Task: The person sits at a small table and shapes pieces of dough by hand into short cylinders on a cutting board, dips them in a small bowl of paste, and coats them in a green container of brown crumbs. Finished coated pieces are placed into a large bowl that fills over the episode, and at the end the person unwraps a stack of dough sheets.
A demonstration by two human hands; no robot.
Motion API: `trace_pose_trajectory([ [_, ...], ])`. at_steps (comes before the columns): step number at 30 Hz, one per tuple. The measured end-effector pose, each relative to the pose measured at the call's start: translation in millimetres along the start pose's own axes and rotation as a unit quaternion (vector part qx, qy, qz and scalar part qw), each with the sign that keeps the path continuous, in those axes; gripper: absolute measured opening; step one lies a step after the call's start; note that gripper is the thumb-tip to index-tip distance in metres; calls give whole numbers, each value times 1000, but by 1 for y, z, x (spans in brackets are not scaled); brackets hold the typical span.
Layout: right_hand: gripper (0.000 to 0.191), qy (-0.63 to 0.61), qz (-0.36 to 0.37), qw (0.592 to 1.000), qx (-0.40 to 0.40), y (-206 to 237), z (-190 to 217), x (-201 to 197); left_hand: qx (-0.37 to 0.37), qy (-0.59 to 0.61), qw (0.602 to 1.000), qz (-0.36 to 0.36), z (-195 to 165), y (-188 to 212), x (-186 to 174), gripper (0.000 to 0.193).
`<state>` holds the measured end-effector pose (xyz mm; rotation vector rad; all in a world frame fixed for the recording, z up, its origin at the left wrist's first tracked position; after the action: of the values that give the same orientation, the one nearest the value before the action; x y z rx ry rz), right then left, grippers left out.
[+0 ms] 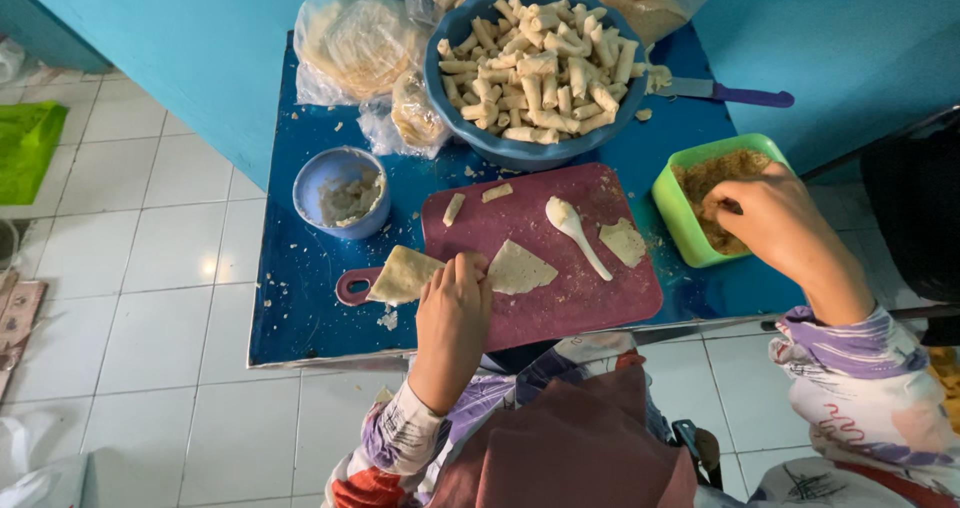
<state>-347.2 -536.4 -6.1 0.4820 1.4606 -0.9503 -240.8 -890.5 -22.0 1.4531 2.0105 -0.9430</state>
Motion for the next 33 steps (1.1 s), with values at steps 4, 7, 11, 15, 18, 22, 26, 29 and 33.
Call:
trace_pose_trajectory([
  [4,12,8,-26,1000,2,4,4,-15,-2,23,1000,19,-4,2,7,12],
  [7,10,34,-45,998,-17,1,14,-30,-4,14,1000,17,-6,2,9,11],
  [11,8,22,-59,997,-53,-12,39,-51,-3,0,1000,8,-7,4,9,15],
  [15,13,-10,-62,989,-132,-39,84,-55,12,5,1000,-8,-10,5,7,26],
  [18,12,-46,-48,986,-155,-63,120,-36,-10,-16,1000,13,-10,4,13,33],
  [22,6,-122,-58,969,-209,-79,170,3,-5,-13,1000,9,-14,5,15,41],
  [26,10,-140,-76,959,-234,-74,198,39,4,-37,999,4,-16,5,18,44],
  [29,16,-125,-90,958,-242,-63,201,53,2,-53,999,11,-15,6,22,46],
  [33,23,-122,-123,963,-207,-51,193,58,-3,-58,998,12,-13,7,24,49],
])
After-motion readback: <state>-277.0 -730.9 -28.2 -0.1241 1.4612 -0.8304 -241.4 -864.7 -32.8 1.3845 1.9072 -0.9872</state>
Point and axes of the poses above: each hand's wrist, its own y-axis away from the middle knuckle, its own x-axis out of the palm, z = x × y, the point moved 7 cm from there along -y, towards the middle knuckle, and after that the axes turned 14 degrees about -x, right-handed, at the moved point
